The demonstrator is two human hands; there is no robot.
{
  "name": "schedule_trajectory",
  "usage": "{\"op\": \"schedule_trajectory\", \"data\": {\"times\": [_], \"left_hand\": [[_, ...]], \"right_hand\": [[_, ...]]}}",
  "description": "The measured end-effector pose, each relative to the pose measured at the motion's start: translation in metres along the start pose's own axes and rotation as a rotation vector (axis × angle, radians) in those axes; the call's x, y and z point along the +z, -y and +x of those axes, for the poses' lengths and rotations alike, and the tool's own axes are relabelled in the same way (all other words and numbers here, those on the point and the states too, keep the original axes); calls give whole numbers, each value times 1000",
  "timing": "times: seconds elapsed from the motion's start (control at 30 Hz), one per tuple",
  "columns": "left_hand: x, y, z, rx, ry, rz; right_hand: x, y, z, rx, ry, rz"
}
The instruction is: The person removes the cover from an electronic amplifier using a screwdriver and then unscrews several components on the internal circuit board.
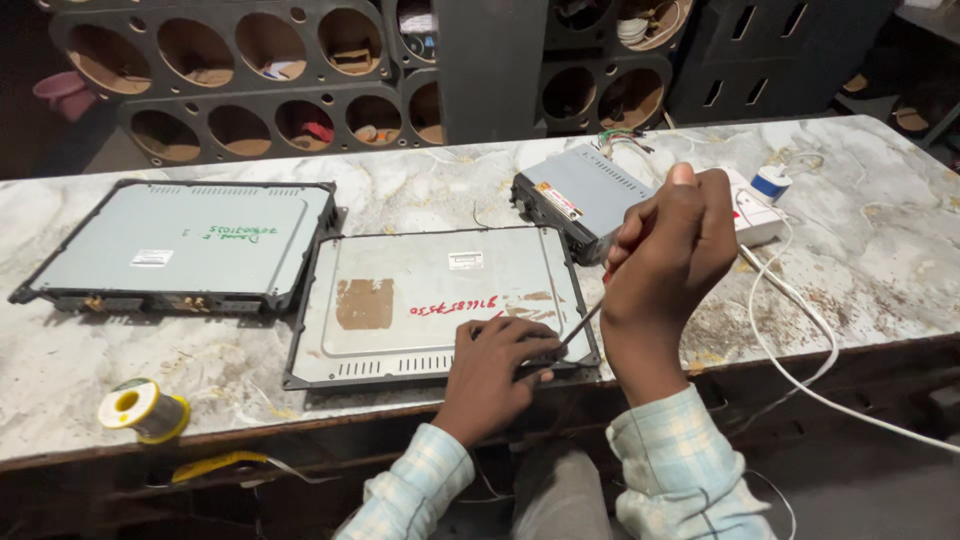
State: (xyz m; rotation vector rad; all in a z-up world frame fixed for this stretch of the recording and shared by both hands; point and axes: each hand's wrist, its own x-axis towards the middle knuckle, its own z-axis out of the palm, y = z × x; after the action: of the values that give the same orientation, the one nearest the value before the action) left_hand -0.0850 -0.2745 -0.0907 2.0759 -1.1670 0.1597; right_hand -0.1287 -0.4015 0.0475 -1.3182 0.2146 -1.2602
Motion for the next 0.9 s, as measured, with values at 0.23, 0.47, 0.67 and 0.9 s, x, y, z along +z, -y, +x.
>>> {"op": "schedule_trajectory", "data": {"times": [0.23,0.47,0.67,0.9], "left_hand": [[0,-2,-1,-12,7,6],[1,-1,-1,-4,0,12],[-1,-2,-2,-2,3,7],[18,-3,6,96,-79,-76]], "right_hand": [[1,-1,-2,17,60,23],[-5,-1,-4,-11,70,-16],[-2,3,-5,8,28,-13],[-2,3,-5,-339,75,-671]]}}
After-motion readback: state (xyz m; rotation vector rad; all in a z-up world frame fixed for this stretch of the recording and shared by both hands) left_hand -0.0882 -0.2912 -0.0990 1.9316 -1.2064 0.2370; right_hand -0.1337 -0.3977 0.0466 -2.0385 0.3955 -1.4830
